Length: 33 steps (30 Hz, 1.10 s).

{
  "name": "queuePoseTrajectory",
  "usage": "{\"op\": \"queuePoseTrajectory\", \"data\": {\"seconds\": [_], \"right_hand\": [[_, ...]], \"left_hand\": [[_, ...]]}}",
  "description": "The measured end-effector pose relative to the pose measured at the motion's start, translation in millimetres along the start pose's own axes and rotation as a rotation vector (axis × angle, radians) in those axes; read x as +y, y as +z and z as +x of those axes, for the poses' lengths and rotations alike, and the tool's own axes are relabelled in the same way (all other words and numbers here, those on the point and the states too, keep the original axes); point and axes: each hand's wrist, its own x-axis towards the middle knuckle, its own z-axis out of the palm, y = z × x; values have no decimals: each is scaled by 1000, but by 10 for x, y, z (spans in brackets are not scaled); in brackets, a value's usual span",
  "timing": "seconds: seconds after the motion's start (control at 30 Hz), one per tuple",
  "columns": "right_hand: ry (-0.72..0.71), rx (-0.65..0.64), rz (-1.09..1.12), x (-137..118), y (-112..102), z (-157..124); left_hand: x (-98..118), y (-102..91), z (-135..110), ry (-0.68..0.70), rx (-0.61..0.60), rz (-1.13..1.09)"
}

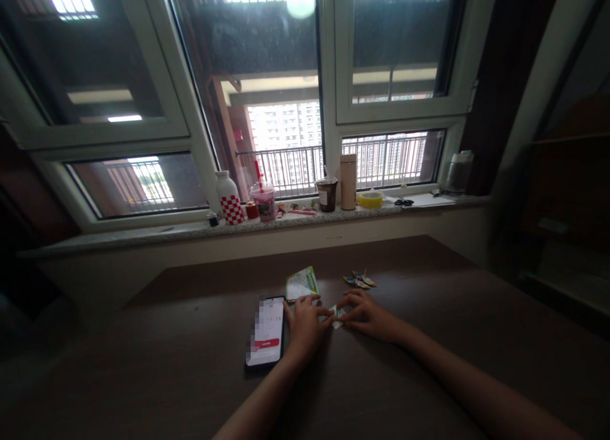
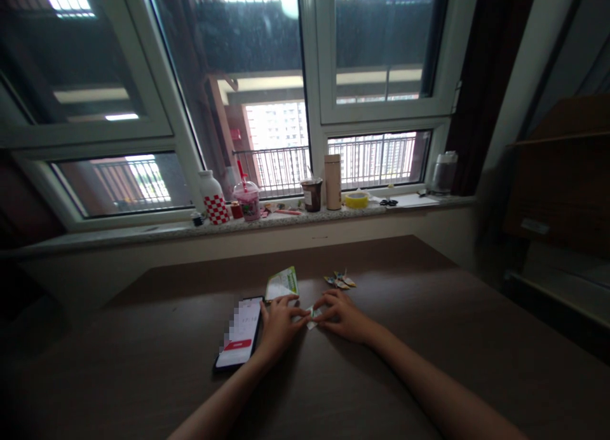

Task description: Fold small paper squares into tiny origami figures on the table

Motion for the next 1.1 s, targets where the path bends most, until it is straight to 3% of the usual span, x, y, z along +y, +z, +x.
{"op": "queuePoseTrajectory", "data": {"seconds": [0.33,0.63,0.8,0.97,1.1], "right_hand": [[20,-37,45,22,-16,21],[57,-54,78,84,-9,66],[92,20,101,92,47,95],[143,181,115,114,130,138],[200,202,52,109,184,164]], "left_hand": [[-10,16,33,6,-10,32],[-27,-22,136,4,-88,45],[-19,-40,139,4,-104,54],[-24,-46,152,-13,-118,82],[-29,-49,157,-17,-123,100]]}}
